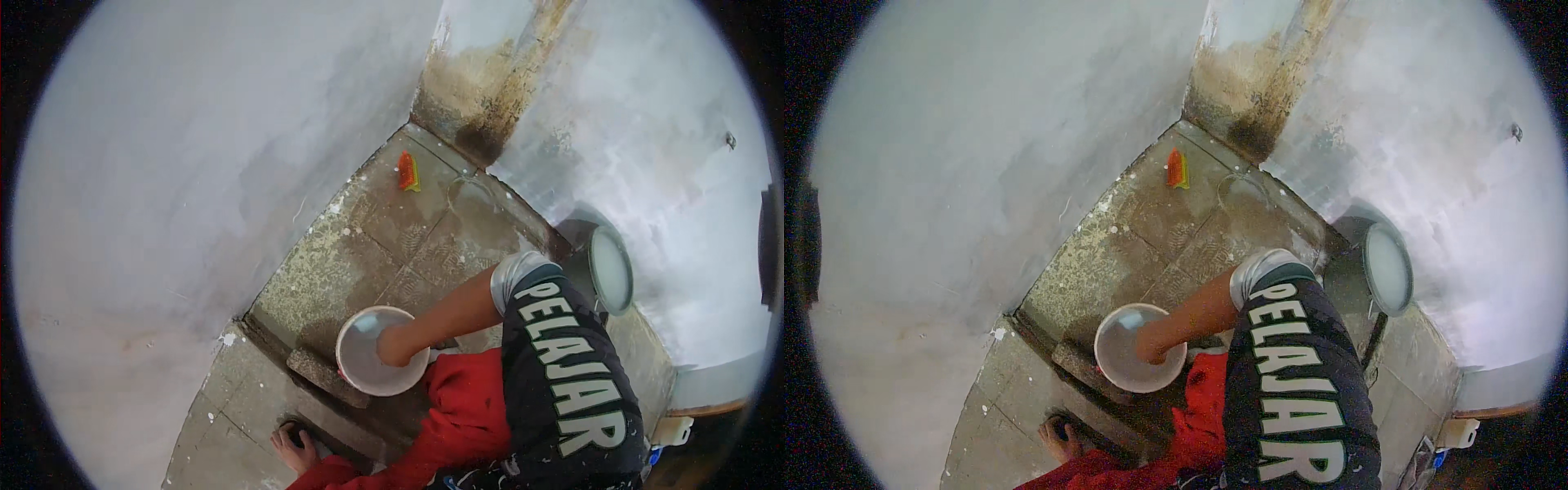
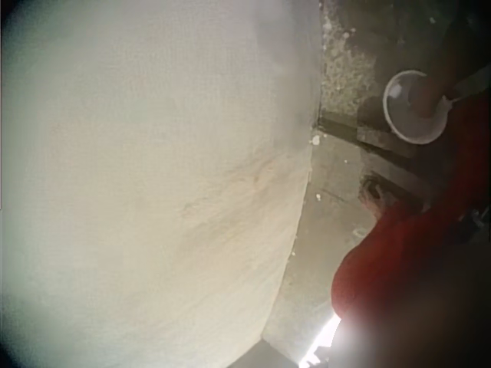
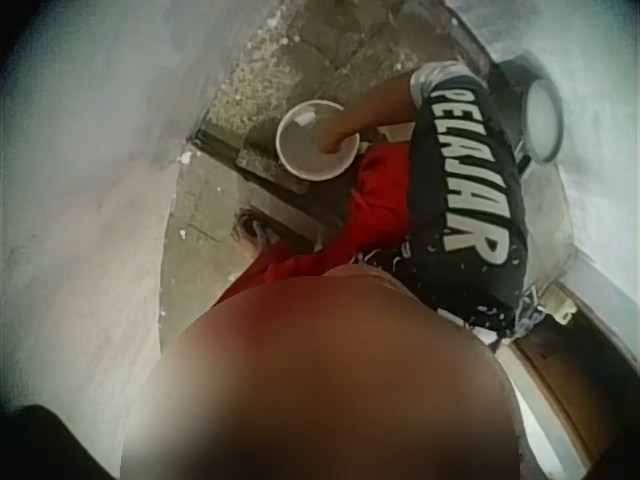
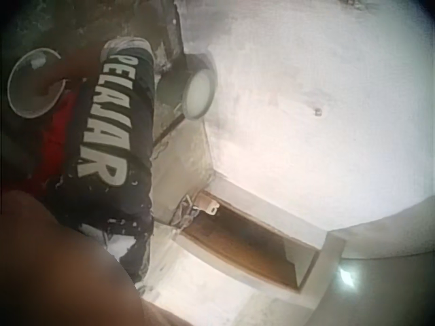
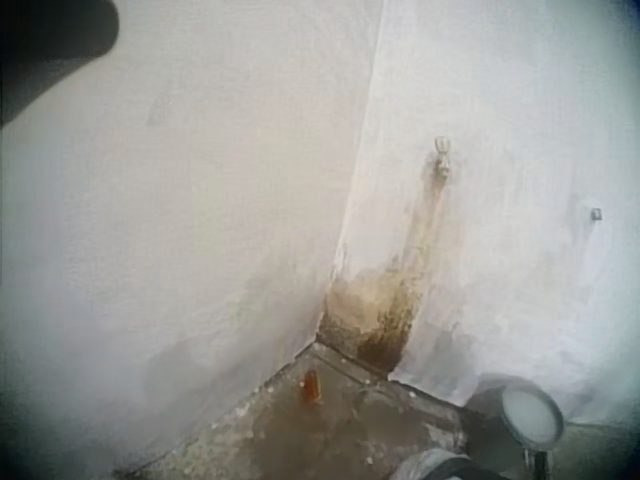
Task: Applying putty or filler to patch a wall corner and surface using a putty knife.
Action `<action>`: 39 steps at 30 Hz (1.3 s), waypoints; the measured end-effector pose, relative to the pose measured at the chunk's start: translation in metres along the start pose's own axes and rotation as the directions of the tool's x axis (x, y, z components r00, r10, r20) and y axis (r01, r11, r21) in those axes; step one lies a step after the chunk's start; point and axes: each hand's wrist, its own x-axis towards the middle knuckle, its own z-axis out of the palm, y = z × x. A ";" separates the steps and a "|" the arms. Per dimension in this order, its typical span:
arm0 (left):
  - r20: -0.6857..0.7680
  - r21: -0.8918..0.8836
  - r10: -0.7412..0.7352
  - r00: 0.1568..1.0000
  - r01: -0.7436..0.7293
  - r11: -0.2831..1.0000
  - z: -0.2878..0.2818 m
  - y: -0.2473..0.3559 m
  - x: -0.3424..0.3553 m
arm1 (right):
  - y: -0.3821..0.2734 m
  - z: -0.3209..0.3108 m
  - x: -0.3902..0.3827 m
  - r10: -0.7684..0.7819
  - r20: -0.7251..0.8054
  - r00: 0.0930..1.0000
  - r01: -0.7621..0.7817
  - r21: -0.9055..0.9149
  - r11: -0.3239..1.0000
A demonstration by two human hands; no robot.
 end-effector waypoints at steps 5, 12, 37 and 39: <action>-0.034 -0.079 0.031 0.999 -0.033 0.996 0.007 0.007 0.009 | 0.013 0.049 0.028 0.132 0.292 0.947 -0.217 0.280 0.935; 0.089 0.003 -0.051 0.995 0.051 0.999 -0.004 -0.002 0.003 | 0.017 0.001 0.007 -0.081 0.347 0.935 -0.185 0.668 0.721; -0.101 -0.191 0.037 0.994 -0.056 0.980 -0.049 0.019 0.075 | 0.048 -0.102 -0.196 0.138 0.193 0.972 -0.219 0.951 0.219; -0.071 -0.200 0.060 0.996 -0.073 0.977 -0.063 0.034 0.100 | 0.055 -0.098 -0.205 0.135 0.195 0.971 -0.211 0.971 0.115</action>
